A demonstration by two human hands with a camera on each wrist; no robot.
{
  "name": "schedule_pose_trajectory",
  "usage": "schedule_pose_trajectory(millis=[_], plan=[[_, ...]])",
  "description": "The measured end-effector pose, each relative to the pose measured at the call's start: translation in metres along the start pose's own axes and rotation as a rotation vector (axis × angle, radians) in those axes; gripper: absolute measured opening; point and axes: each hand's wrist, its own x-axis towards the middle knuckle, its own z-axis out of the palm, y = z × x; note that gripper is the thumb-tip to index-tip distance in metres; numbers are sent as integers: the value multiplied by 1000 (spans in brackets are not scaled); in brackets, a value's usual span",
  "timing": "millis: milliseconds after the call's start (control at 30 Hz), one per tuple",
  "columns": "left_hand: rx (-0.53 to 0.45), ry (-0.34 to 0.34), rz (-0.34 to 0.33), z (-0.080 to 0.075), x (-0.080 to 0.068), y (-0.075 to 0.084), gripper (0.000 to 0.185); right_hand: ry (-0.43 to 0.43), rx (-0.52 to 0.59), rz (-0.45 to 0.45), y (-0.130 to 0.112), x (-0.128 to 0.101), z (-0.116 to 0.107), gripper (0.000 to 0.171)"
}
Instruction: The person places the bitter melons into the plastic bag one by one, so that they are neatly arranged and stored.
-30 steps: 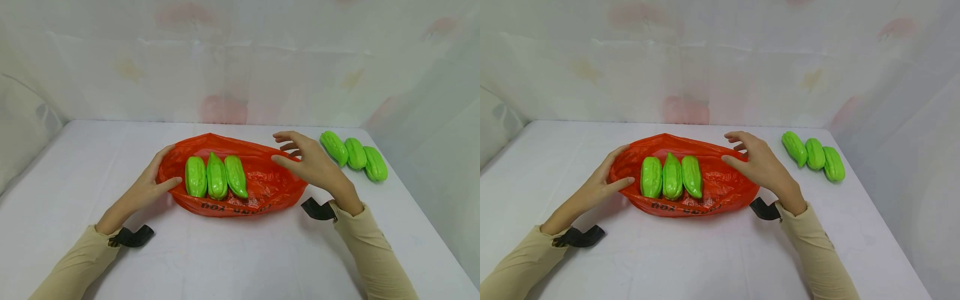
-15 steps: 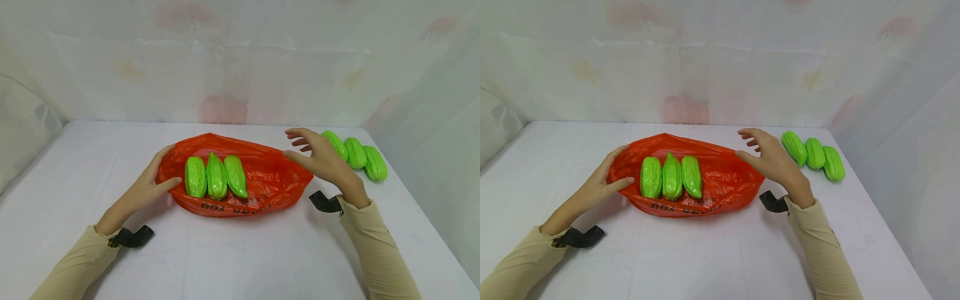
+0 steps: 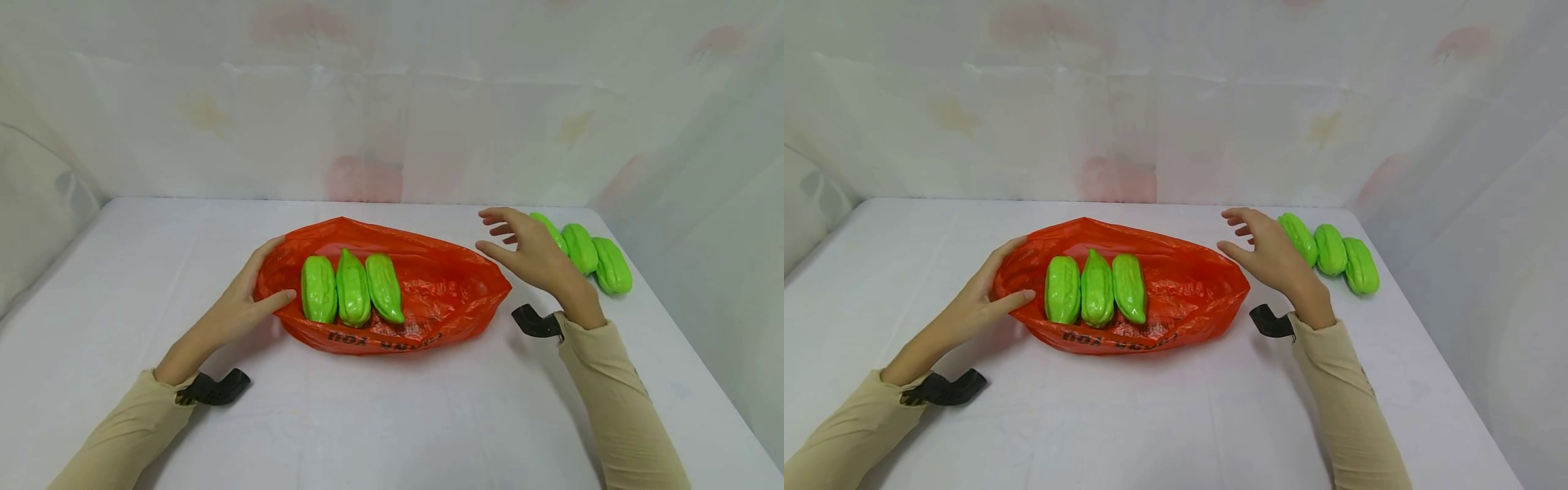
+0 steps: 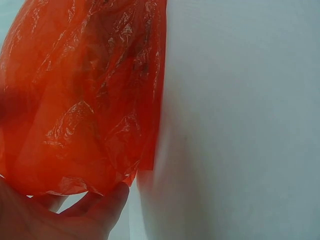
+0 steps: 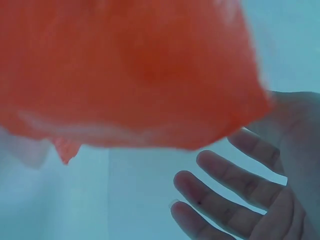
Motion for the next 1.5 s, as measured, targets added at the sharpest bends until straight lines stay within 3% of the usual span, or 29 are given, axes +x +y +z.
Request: schedule_pose_trajectory(millis=[300, 733, 1500], plan=[[10, 0, -9, 0, 0, 0, 79, 3, -5, 16, 11, 2, 2, 49], [2, 2, -1, 0, 0, 0, 78, 76, -25, 11, 36, 5, 7, 46], [-13, 0, 1, 0, -1, 3, 78, 149, -62, 138, 76, 3, 3, 45]])
